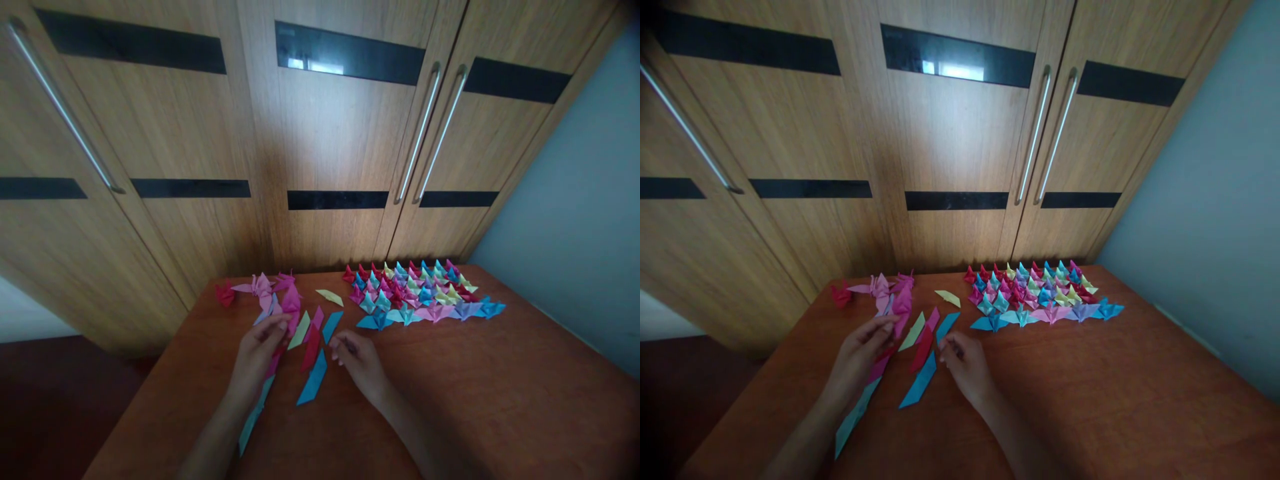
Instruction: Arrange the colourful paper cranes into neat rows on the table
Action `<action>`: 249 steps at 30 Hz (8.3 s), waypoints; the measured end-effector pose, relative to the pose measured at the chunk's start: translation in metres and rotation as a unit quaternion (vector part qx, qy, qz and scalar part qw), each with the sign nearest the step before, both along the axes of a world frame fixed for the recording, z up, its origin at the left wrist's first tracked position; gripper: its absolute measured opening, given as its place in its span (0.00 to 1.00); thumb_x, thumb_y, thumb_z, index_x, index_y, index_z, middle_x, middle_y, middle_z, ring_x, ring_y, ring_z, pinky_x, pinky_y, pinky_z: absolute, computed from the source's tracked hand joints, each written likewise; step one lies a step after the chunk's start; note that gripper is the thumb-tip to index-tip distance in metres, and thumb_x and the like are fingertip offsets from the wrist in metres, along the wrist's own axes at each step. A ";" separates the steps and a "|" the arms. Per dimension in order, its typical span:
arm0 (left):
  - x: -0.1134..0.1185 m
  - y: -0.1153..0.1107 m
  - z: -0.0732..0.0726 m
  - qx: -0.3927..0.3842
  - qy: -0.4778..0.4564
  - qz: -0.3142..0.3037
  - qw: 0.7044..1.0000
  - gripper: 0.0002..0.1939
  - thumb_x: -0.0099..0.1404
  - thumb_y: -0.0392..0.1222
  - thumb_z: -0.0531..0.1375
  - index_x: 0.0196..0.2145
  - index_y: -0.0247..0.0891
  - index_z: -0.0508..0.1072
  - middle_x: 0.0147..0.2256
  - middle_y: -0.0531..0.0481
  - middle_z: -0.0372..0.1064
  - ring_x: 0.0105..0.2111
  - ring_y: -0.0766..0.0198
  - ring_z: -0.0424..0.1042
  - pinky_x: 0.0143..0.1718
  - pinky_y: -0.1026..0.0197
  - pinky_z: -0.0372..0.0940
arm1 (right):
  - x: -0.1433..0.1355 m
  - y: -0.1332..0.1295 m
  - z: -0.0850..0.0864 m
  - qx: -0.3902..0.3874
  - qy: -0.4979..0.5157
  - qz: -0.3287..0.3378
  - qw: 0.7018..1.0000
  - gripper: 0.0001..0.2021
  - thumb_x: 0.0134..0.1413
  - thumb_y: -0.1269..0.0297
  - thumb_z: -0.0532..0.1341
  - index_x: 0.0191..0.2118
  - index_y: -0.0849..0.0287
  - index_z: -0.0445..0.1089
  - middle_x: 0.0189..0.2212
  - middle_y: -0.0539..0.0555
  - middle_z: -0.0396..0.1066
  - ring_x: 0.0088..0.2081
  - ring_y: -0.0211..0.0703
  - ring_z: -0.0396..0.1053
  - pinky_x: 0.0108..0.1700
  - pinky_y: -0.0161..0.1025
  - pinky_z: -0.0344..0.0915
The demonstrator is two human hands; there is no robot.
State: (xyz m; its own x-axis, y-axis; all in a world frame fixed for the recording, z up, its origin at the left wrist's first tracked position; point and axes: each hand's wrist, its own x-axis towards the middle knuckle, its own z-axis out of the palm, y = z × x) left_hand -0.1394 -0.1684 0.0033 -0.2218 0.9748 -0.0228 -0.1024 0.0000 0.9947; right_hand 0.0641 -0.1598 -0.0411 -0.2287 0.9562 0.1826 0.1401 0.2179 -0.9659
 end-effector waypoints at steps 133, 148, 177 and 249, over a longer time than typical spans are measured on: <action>0.029 -0.013 -0.013 -0.104 -0.149 -0.167 0.969 0.10 0.55 0.42 0.67 0.35 0.34 0.76 0.30 0.50 0.73 0.31 0.68 0.70 0.36 0.66 0.65 | 0.002 -0.005 0.012 -0.291 0.399 -0.008 0.869 0.13 0.41 0.61 0.70 0.33 0.57 0.68 0.29 0.48 0.73 0.32 0.37 0.71 0.31 0.31 0.61; 0.022 -0.018 0.001 -0.107 -0.189 -0.248 0.944 0.12 0.57 0.41 0.66 0.39 0.34 0.77 0.32 0.47 0.74 0.29 0.68 0.73 0.32 0.68 0.67 | 0.004 -0.004 0.013 -0.298 0.450 0.019 0.841 0.09 0.46 0.62 0.69 0.30 0.60 0.70 0.23 0.46 0.69 0.22 0.29 0.64 0.23 0.27 0.58; 0.027 -0.013 -0.001 -0.109 -0.057 -0.111 0.986 0.11 0.53 0.43 0.66 0.33 0.35 0.74 0.30 0.47 0.77 0.30 0.62 0.76 0.31 0.65 0.67 | -0.003 -0.016 0.011 0.055 0.020 -0.098 0.993 0.04 0.49 0.61 0.65 0.31 0.53 0.71 0.24 0.48 0.68 0.26 0.39 0.63 0.30 0.35 0.57; 0.035 -0.017 0.002 -0.106 0.025 -0.179 0.978 0.17 0.59 0.55 0.58 0.33 0.37 0.74 0.34 0.45 0.77 0.34 0.59 0.73 0.36 0.61 0.64 | 0.324 0.012 -0.018 -0.075 -0.502 -0.483 0.714 0.24 0.54 0.45 0.51 0.45 0.57 0.70 0.35 0.63 0.74 0.34 0.58 0.72 0.29 0.43 0.62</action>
State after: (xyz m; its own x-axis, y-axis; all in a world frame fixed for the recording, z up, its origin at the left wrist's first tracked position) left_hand -0.1043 -0.1850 0.0049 0.1258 0.9650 -0.2302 -0.0088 0.2331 0.9724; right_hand 0.3886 -0.1475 -0.0587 0.6066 0.7483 0.2684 0.7927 -0.5434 -0.2764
